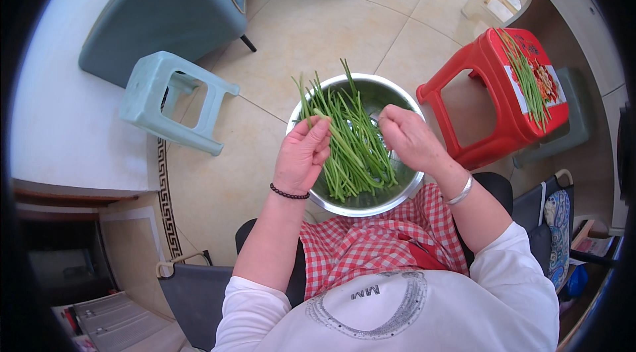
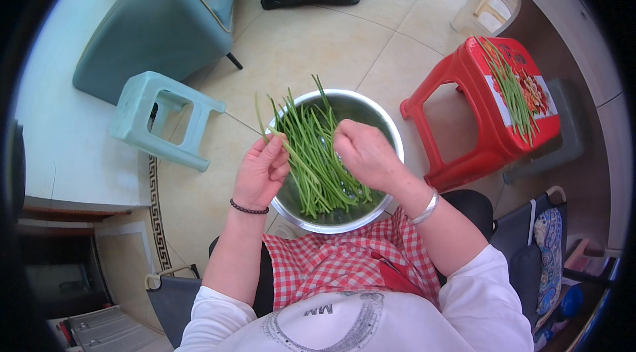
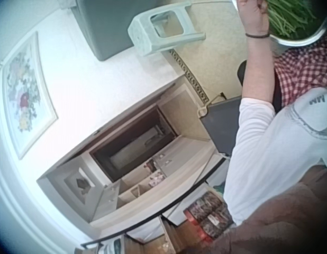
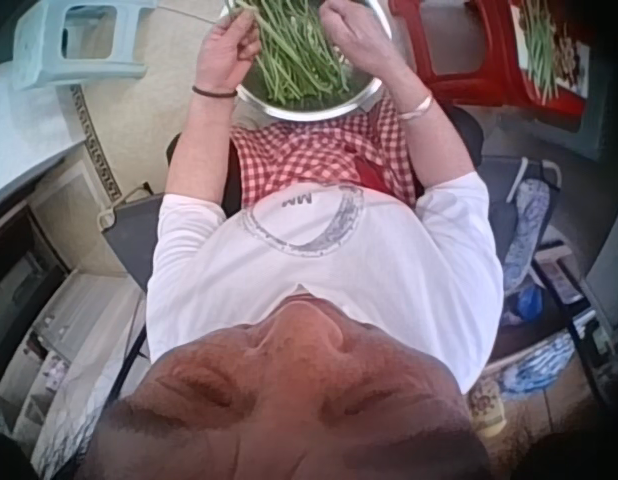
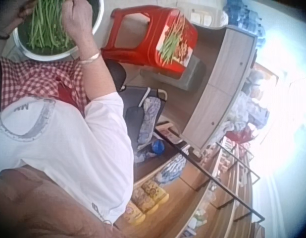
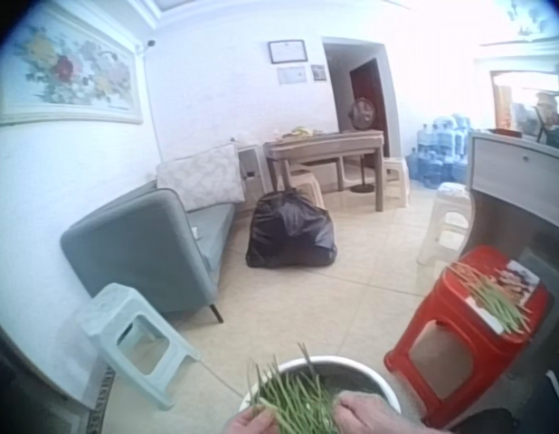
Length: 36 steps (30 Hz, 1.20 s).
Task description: The person sits with a metal bowl on their lap and snaps the ends off long green vegetables, likely water spinach. They place the trimmed pieces into the bowl and occasionally drop the ends onto a nearby red stool.
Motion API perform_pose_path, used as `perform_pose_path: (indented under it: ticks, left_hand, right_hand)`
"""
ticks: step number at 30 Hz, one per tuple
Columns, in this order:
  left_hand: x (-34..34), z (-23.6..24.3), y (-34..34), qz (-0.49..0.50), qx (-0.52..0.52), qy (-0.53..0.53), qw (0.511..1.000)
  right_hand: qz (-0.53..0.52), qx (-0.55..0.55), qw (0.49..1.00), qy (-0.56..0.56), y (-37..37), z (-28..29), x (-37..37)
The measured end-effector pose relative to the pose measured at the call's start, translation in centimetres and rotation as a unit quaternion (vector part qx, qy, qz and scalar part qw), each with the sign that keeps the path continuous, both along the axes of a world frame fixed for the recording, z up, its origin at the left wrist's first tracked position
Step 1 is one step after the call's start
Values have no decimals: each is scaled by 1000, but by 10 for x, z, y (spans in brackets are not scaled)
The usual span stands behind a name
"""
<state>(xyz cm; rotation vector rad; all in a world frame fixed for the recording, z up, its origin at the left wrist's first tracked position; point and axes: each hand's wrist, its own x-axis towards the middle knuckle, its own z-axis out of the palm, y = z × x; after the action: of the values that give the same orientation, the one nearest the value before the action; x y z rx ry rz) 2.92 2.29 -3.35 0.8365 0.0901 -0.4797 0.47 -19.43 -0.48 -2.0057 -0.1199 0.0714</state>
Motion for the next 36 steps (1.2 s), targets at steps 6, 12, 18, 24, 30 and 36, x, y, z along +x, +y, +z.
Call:
perform_pose_path:
  ticks: [6, 12, 18, 24, 30, 36]
  left_hand:
    - [0, 7, -1, -15, 19, -4, 1000]
    - [-11, 3, -12, -52, 102, -15, 993]
    - [-11, 5, -14, -36, 98, -25, 994]
    - [-5, 7, -8, -28, 31, -34, 999]
    - [-7, 1, -10, -26, 7, -34, 999]
    - [-6, 2, -8, 26, 79, -57, 995]
  right_hand:
    - [-1, 6, 1000, 12, 4, -4, 1]
    - [-12, 19, 991, -129, 28, -4, -10]
    - [-87, -27, 990, -108, 19, 0, -6]
    - [-53, 115, 990, 68, 1, -11, 7]
    - [80, 261, 956, 110, 38, -17, -16]
    - [154, 309, 911, 225, 25, -8, -10]
